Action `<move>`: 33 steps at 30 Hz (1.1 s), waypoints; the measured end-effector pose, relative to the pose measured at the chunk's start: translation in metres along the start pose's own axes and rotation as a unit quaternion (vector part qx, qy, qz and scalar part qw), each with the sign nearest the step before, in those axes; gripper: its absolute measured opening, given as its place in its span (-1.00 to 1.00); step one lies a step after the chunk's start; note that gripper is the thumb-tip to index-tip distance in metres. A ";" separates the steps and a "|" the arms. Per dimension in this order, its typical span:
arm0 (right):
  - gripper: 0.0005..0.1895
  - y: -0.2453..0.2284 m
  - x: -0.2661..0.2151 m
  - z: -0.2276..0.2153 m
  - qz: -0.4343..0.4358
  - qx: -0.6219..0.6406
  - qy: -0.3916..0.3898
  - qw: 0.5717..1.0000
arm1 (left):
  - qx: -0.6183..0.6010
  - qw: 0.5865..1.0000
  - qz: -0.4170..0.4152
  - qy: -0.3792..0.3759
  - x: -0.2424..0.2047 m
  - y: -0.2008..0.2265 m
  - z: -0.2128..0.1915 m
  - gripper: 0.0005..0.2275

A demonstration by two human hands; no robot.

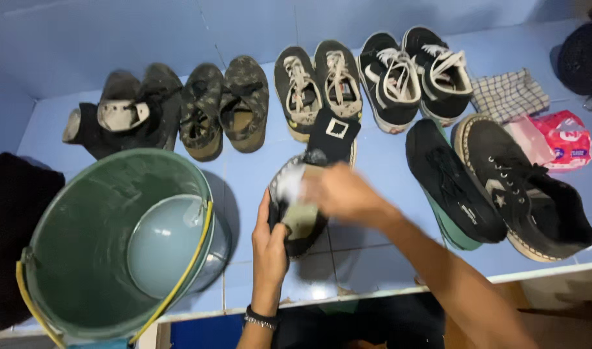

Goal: The person cleans a shoe by hand using a brush and soapy water from a bucket, scrubbing the exterior and interior of the shoe.

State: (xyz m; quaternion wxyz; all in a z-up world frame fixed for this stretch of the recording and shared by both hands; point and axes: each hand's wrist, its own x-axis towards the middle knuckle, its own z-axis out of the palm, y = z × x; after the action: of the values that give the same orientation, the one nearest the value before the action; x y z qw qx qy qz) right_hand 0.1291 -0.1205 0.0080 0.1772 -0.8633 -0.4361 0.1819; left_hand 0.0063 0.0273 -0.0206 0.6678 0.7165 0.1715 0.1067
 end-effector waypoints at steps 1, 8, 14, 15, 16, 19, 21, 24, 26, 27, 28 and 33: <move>-0.67 0.000 -0.001 -0.008 0.058 0.041 0.079 0.994 | -0.010 1.000 0.001 -0.001 -0.002 0.003 0.002 -0.34; -0.73 -0.007 0.004 -0.031 0.140 0.219 0.121 0.958 | -0.024 0.999 -0.017 0.014 -0.001 0.002 0.002 -0.32; -0.72 0.008 0.003 -0.013 -0.051 0.195 0.097 0.975 | -0.045 0.998 0.023 0.029 -0.002 0.002 0.004 -0.33; -0.72 0.008 -0.002 -0.011 -0.044 0.200 0.096 0.974 | -0.043 0.999 0.016 0.024 -0.007 0.001 0.006 -0.33; -0.78 0.009 0.001 -0.014 -0.025 0.176 0.094 0.980 | -0.063 0.998 0.017 0.022 -0.007 0.004 0.007 -0.30; -0.73 0.007 0.008 -0.013 -0.077 0.184 0.078 0.977 | -0.066 0.997 0.018 0.043 0.000 0.012 0.008 -0.28; -0.62 0.002 0.002 -0.009 -0.133 0.231 0.055 0.962 | -0.043 0.997 -0.003 0.057 -0.005 0.006 0.009 -0.30; -0.77 -0.013 0.002 -0.030 0.046 0.224 0.135 0.964 | -0.132 0.990 0.028 0.048 -0.005 0.006 0.012 -0.25; -0.72 -0.032 -0.007 -0.028 0.015 0.245 -0.044 0.968 | -0.136 0.988 -0.022 0.072 -0.014 0.015 0.018 -0.31; -0.72 -0.023 -0.004 -0.032 0.016 0.246 -0.043 0.968 | -0.135 0.988 -0.022 0.071 -0.013 0.016 0.021 -0.31; -0.71 -0.016 -0.002 -0.033 0.050 0.436 0.049 0.897 | -0.131 0.986 -0.029 0.103 -0.015 0.016 0.025 -0.29; -0.85 -0.019 -0.018 -0.048 0.026 0.699 0.242 0.672 | -0.176 0.973 -0.049 0.144 -0.034 0.003 0.044 -0.21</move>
State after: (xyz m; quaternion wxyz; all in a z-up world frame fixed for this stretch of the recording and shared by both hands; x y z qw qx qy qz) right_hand 0.1280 -0.1319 0.0616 0.8236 -0.5118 -0.1001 0.2229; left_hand -0.0076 -0.0269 -0.0185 0.7561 0.5556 0.2789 0.2045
